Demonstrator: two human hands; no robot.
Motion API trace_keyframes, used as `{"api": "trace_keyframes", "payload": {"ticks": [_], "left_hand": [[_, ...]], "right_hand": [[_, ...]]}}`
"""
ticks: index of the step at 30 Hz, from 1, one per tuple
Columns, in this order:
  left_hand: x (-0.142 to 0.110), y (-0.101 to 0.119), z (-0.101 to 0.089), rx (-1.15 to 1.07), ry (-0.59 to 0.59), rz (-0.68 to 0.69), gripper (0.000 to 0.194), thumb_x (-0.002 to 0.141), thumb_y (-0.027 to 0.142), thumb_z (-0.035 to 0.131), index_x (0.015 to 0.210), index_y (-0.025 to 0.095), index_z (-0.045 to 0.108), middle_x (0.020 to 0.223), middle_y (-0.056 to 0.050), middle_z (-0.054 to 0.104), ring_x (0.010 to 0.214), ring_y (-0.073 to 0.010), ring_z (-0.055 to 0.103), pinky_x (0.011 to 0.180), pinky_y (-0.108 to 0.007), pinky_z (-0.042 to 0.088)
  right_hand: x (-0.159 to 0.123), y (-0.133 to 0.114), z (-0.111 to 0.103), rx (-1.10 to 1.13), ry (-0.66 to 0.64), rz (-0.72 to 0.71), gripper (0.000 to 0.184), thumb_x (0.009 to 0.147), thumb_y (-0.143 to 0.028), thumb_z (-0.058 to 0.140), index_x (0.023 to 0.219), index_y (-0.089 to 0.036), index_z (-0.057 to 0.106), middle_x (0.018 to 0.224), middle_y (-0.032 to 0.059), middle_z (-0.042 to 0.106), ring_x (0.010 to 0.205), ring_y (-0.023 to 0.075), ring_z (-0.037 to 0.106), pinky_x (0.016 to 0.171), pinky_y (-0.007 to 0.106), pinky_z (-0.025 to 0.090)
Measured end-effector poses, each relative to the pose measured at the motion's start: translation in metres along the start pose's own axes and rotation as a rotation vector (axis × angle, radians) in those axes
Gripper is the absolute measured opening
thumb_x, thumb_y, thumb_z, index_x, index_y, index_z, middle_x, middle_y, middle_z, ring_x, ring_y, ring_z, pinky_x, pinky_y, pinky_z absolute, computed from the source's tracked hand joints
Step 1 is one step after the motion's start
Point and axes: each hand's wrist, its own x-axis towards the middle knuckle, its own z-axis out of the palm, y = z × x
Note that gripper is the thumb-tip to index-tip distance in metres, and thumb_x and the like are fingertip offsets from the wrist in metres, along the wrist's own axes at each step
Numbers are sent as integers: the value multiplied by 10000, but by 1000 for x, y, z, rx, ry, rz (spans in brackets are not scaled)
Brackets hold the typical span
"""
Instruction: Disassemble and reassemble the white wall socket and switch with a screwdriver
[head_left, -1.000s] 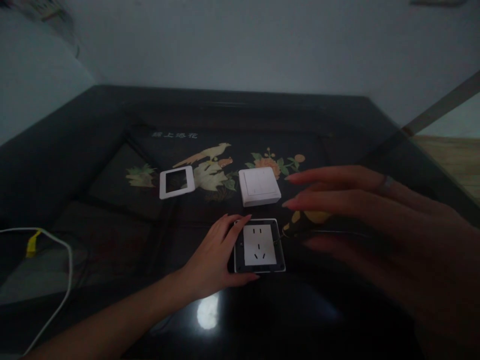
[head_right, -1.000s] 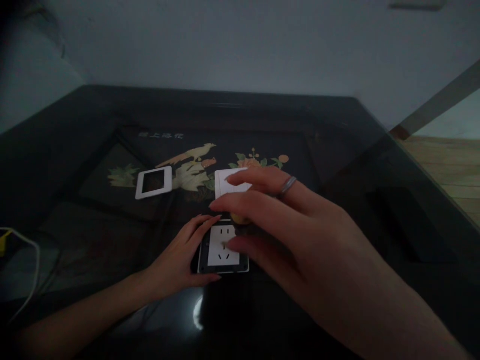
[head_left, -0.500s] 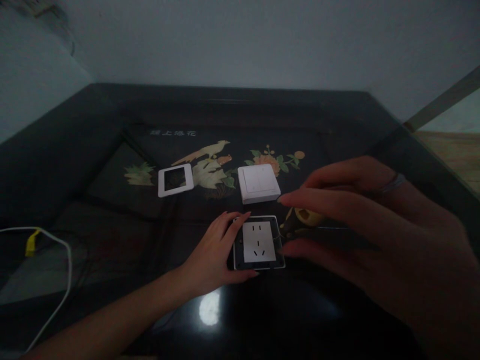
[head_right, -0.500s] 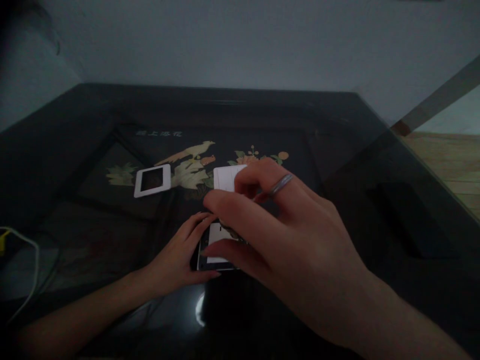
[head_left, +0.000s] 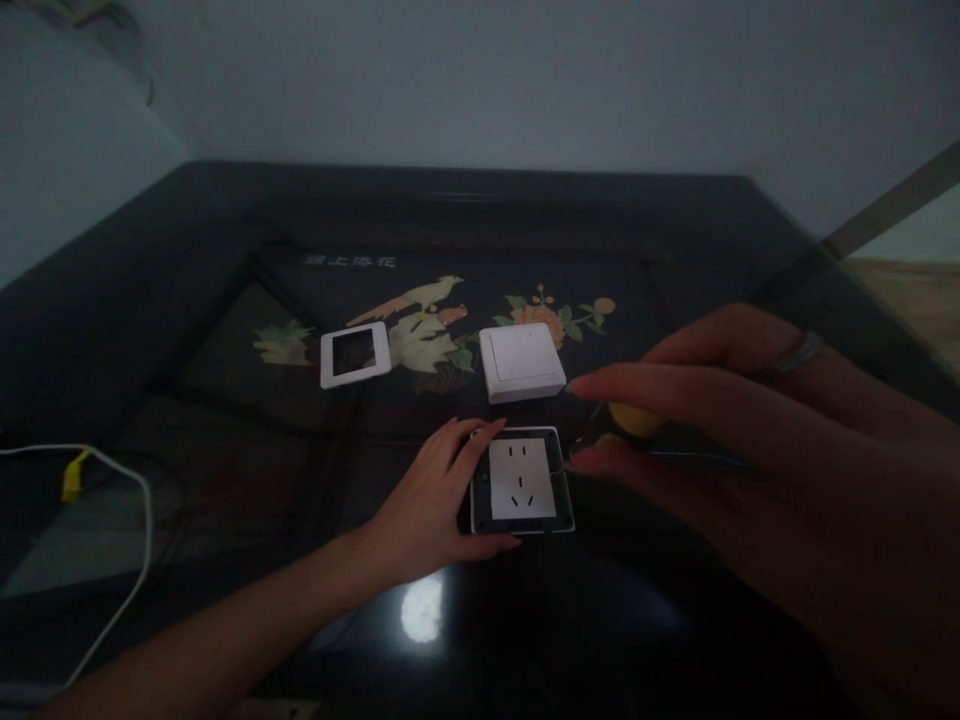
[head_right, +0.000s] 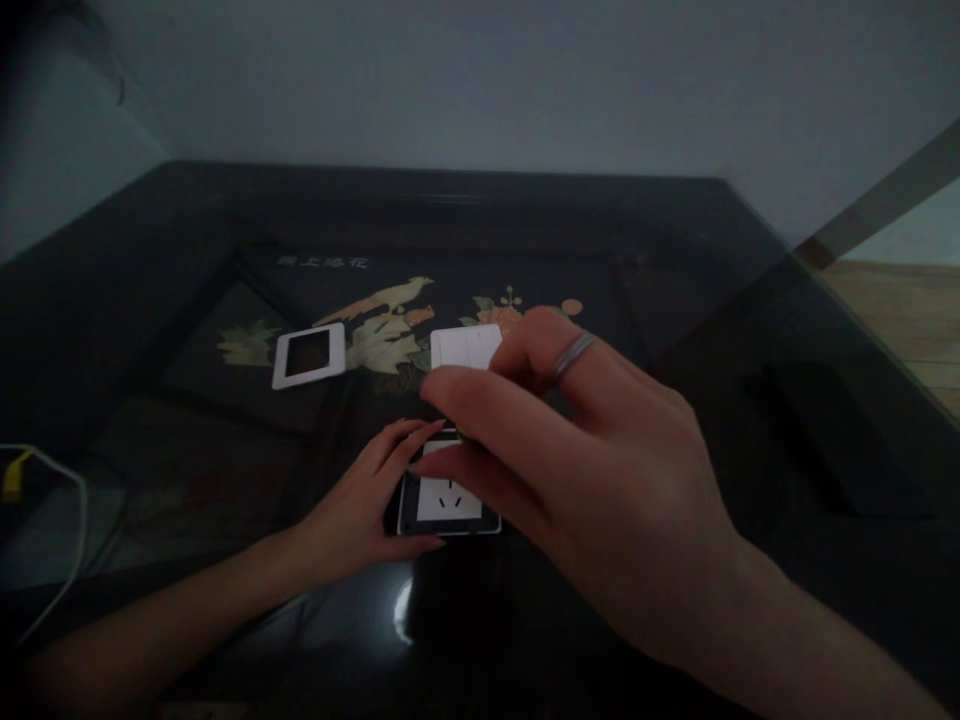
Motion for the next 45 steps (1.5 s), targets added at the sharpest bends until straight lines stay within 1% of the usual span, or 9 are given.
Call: {"api": "trace_keyframes", "payload": {"ticks": [8, 14, 21, 25, 28, 33, 36, 40, 45], "left_hand": [[1, -1, 1, -4, 4, 0, 1032, 712, 526, 788, 1515, 232, 211, 1446, -191, 370, 1329, -416, 405, 1072, -653, 402], [-1, -2, 1, 19, 8, 17, 1060, 712, 528, 795, 1523, 250, 171, 1457, -176, 358, 1343, -397, 390, 1093, -626, 399], [-1, -4, 2, 21, 18, 25, 1060, 711, 533, 793, 1521, 274, 160, 1447, -171, 362, 1326, -407, 414, 1069, -640, 420], [-1, -5, 5, 34, 43, 46, 1072, 709, 535, 793, 1526, 274, 150, 1457, -170, 365, 1328, -416, 411, 1061, -642, 429], [-1, -5, 4, 32, 45, 42, 1081, 705, 536, 797, 1528, 278, 145, 1463, -174, 355, 1340, -421, 401, 1067, -654, 417], [-1, -4, 4, 17, 36, 30, 1073, 703, 518, 798, 1531, 287, 155, 1462, -170, 363, 1336, -421, 408, 1065, -663, 413], [-2, -4, 4, 34, 39, 39, 1080, 710, 533, 792, 1530, 287, 134, 1462, -172, 363, 1339, -424, 402, 1064, -664, 417], [-2, -4, 3, 41, 35, 42, 1072, 723, 554, 780, 1528, 280, 127, 1469, -176, 351, 1353, -421, 386, 1079, -655, 408], [0, -3, 3, 32, 15, 18, 1083, 705, 541, 792, 1530, 273, 144, 1461, -178, 353, 1342, -419, 401, 1080, -650, 408]], "right_hand": [[-1, 0, -14, 149, -232, 42, 311, 971, -219, 497, 1270, -277, 563, 1196, -15, 693, 991, 166, 705, 864, 240, 582], [-1, -6, -1, -26, -23, 10, 206, 927, -318, 632, 1127, -272, 644, 1050, 6, 659, 892, 147, 672, 784, 219, 571], [0, -3, -12, 155, -229, 30, 325, 966, -191, 476, 1264, -279, 570, 1188, -9, 689, 1005, 165, 701, 866, 242, 584], [-2, -6, -9, 111, -122, 0, 152, 927, -278, 592, 1068, -312, 637, 1100, -2, 653, 886, 165, 688, 710, 244, 586], [-3, -10, -9, 93, -38, 46, 205, 905, -229, 615, 1087, -321, 642, 979, -21, 671, 803, 153, 686, 663, 229, 577], [-8, -6, -20, 168, -226, 53, 323, 973, -208, 484, 1257, -335, 570, 1176, -31, 716, 920, 169, 723, 782, 241, 616], [-11, -3, -18, 98, -150, -5, 221, 959, -285, 530, 1160, -314, 619, 1280, 2, 660, 995, 200, 702, 769, 279, 617], [-9, -6, -9, -44, -31, 56, 181, 917, -302, 604, 1089, -319, 656, 1076, 15, 658, 849, 187, 688, 688, 295, 594], [-6, -5, -16, 143, -184, 104, 355, 948, -181, 484, 1258, -324, 585, 1115, -29, 714, 916, 158, 725, 813, 238, 608]]}}
